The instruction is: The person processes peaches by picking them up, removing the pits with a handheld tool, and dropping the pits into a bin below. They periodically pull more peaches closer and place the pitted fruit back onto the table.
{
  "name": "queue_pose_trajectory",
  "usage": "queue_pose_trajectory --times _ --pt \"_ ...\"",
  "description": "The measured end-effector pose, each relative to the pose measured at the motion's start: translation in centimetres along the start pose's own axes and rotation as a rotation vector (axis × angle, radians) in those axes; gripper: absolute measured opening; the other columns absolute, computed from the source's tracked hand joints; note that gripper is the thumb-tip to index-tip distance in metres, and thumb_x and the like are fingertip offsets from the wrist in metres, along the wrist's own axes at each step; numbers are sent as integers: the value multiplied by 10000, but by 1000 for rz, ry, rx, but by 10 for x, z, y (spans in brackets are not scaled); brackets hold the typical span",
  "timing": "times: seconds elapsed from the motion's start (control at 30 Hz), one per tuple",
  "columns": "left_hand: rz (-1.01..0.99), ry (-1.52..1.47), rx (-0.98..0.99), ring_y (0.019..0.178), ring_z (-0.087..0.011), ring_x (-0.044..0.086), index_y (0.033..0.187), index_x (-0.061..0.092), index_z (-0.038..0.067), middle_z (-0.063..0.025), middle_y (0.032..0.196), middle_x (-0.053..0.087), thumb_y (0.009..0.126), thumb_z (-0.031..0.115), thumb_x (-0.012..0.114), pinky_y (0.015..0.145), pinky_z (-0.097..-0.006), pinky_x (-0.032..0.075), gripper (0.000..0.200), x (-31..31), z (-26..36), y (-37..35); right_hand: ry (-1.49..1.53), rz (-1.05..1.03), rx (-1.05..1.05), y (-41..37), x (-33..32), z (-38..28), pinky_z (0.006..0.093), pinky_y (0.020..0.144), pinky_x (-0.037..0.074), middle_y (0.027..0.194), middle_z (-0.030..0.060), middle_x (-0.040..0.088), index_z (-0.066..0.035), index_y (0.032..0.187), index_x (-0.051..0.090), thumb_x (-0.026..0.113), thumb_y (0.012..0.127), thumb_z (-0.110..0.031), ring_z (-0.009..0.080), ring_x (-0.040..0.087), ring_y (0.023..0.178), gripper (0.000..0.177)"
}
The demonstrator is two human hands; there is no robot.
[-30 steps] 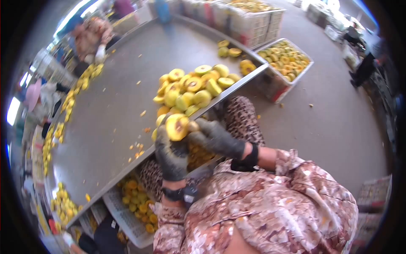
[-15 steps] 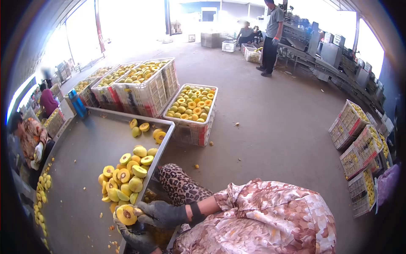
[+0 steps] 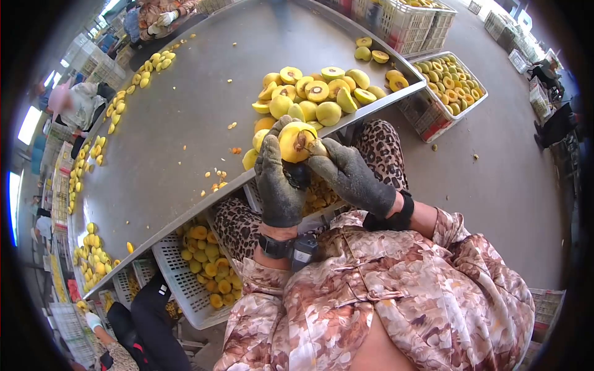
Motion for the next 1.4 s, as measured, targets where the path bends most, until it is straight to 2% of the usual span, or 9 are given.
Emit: queue_pose_trajectory --times 0.07,0.37,0.47,0.5,0.8,1.03,1.2,1.3,1.4 --pt "9 -42 23 1251 -224 597 1430 511 -5 -129 1379 583 1117 384 398 1065 -360 513 512 0 0 3 68 -3 13 4 7 2 367 841 534 1027 213 717 51 1235 599 578 1045 -211 217 686 934 324" --pt "50 15 148 1182 -227 628 1335 575 -7 -130 1268 628 1120 347 383 1002 -357 552 457 -5 2 5 59 39 -85 15 27 23 442 746 540 931 278 698 48 1160 591 565 1045 -252 428 701 896 323" --pt "7 141 157 1174 -282 617 1308 574 13 -151 1259 613 1124 370 357 1044 -421 522 456 -13 -5 12 -3 29 -151 10 27 29 455 753 541 954 277 698 38 1201 568 571 1034 -246 442 690 912 329" --pt "65 -11 83 1117 -298 638 1245 592 9 -152 1226 625 1125 386 365 1010 -432 544 456 -13 -9 14 -32 24 -175 7 25 34 461 757 541 966 276 699 33 1215 560 573 1030 -242 444 688 917 332" --pt "49 71 79 898 -251 698 1028 660 10 -137 971 702 1099 366 468 831 -357 585 411 0 -15 23 51 -4 -236 -2 19 51 461 781 542 1031 244 711 3 1229 569 573 1031 -204 435 691 937 287" --pt "189 194 169 918 -209 673 989 693 -25 -113 990 705 1072 310 547 843 -341 565 375 18 -18 18 14 -7 -249 0 4 62 422 849 540 1077 225 709 -23 1279 559 576 1034 -260 406 691 1016 341" --pt "218 461 289 943 -206 672 992 687 -41 -123 998 708 1081 294 516 864 -345 558 387 33 -4 14 404 -50 57 -7 20 52 383 851 527 1052 168 727 -3 1164 647 537 1073 -265 191 655 940 298" --pt "163 369 196 905 -238 683 966 668 -25 -142 978 701 1091 361 486 847 -360 563 444 31 -6 18 171 -12 -121 -3 11 44 392 837 533 1018 176 723 -5 1140 652 509 1082 -290 215 663 922 324" --pt "118 558 335 845 -200 621 985 678 -29 -106 931 664 1086 395 456 798 -329 518 489 40 2 15 187 -28 -93 1 10 36 398 842 534 987 195 709 -16 1129 648 504 1079 -294 280 675 909 317"
Point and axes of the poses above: each hand's wrist, its own y-axis towards the middle knuckle, its own x-axis out of the palm, z = x × y, the point moved 3 cm from there along y, towards the middle knuckle
